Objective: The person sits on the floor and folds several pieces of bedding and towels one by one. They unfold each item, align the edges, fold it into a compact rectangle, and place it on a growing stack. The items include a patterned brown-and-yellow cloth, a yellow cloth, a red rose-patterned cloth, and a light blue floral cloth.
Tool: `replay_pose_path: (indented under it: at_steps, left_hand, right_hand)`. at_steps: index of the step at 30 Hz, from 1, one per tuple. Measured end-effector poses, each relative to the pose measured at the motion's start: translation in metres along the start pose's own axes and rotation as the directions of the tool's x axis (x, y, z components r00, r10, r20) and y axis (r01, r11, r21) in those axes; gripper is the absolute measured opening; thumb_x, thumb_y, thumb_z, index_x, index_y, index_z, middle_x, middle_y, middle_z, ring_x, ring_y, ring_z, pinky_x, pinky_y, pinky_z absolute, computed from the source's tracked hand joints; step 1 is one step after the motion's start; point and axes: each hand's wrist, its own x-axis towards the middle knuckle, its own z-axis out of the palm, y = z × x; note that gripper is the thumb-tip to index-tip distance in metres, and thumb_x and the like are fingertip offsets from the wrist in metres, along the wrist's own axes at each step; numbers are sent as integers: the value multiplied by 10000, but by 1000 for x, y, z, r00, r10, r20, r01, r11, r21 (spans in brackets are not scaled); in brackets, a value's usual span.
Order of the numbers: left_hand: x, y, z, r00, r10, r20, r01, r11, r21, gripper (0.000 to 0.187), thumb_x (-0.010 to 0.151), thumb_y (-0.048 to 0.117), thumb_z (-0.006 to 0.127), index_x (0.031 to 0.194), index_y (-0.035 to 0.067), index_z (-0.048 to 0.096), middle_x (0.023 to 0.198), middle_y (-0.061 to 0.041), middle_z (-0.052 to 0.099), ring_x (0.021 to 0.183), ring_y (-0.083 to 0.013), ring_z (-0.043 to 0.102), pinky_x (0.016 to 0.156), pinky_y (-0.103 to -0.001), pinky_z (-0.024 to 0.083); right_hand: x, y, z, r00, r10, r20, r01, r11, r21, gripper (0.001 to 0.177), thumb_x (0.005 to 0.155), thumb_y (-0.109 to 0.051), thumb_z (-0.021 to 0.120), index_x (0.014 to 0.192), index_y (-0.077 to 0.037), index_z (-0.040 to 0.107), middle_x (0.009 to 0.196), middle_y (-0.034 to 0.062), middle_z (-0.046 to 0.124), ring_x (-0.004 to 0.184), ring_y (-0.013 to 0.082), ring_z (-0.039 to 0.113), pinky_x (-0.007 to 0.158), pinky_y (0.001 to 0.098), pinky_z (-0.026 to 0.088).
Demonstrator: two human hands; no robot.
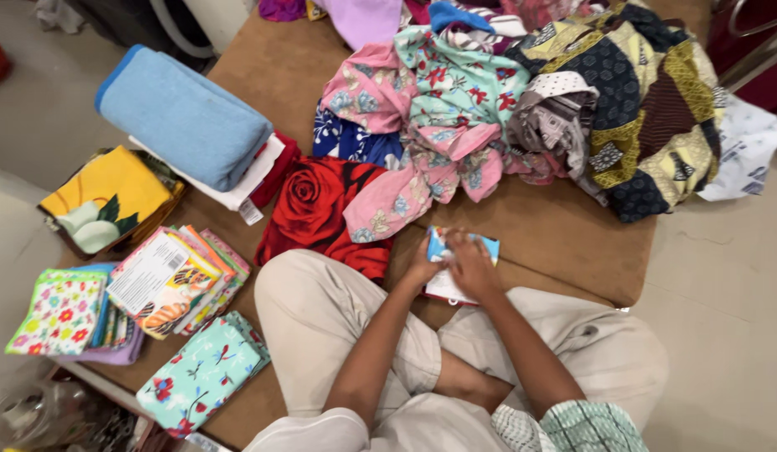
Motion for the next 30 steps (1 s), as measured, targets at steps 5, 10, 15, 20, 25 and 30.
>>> replay_pose_path:
  at_steps: [5,10,15,20,25,30]
  left_hand:
    - [-12,29,-12,969,217,118,-235,955,179,969,783,51,827,1605,134,320,1453,-165,559,1316,-279,554,1076,-371,444]
    - [-48,116,-53,872,189,451,-300,936,187,967,813,188,812,1638,143,311,1448,-162,577,1265,-289,599,1049,-372,485]
    - [-108,211,-107,523,627,577,-692,708,-141,984,886,71,848,1648,177,233,1629,-258,382,1498,-320,377,1222,-462,361]
    - [-196,229,-185,877,389,282,-141,769,-623,1153,896,458,772,1728,271,-4,1500,-213,562,1364,-289,566,1159,-457,440]
    - [-291,197,-221,895,425,-138,-244,206,-948,1186,855,588,744,1777,270,71,1691,-61,427,1501,-232,495,1254,-477,376]
    - [-332,191,-255,796,395,-458,-564,209,-799,1071,861,506,793,1639,400,65,1621,-215,340,1430,-369,445,1183,-522,387]
  right_hand:
    - [5,54,12,924,351,152,-367,925,95,522,956,-469,646,1323,-98,646,1365,152,645,1316,330,540,1135,498,343]
    - [24,88,-35,699,152,698,-708,282,647,618,823,-307,793,1371,-78,623,1250,37,683,1111,141,626,956,313,502]
    - [65,33,-89,556,-86,827,-711,467,526,796,681,-109,862,1405,-76,533,1276,33,652,1208,166,582,1031,369,450]
    - [108,-69,-95,634,-253,731,-659,317,682,784,700,-93,835,1420,-64,524,1278,61,648,1169,199,605,985,404,493]
    - [135,-184,-57,768,-55,639,-637,-173,751,674,849,-148,753,1470,-76,502,1348,47,621,1220,208,611,1018,429,484]
    - [162,-304,1,606,-90,791,-719,-488,495,587,910,-248,709,1434,-75,509,1383,72,624,1256,248,602,1083,472,463]
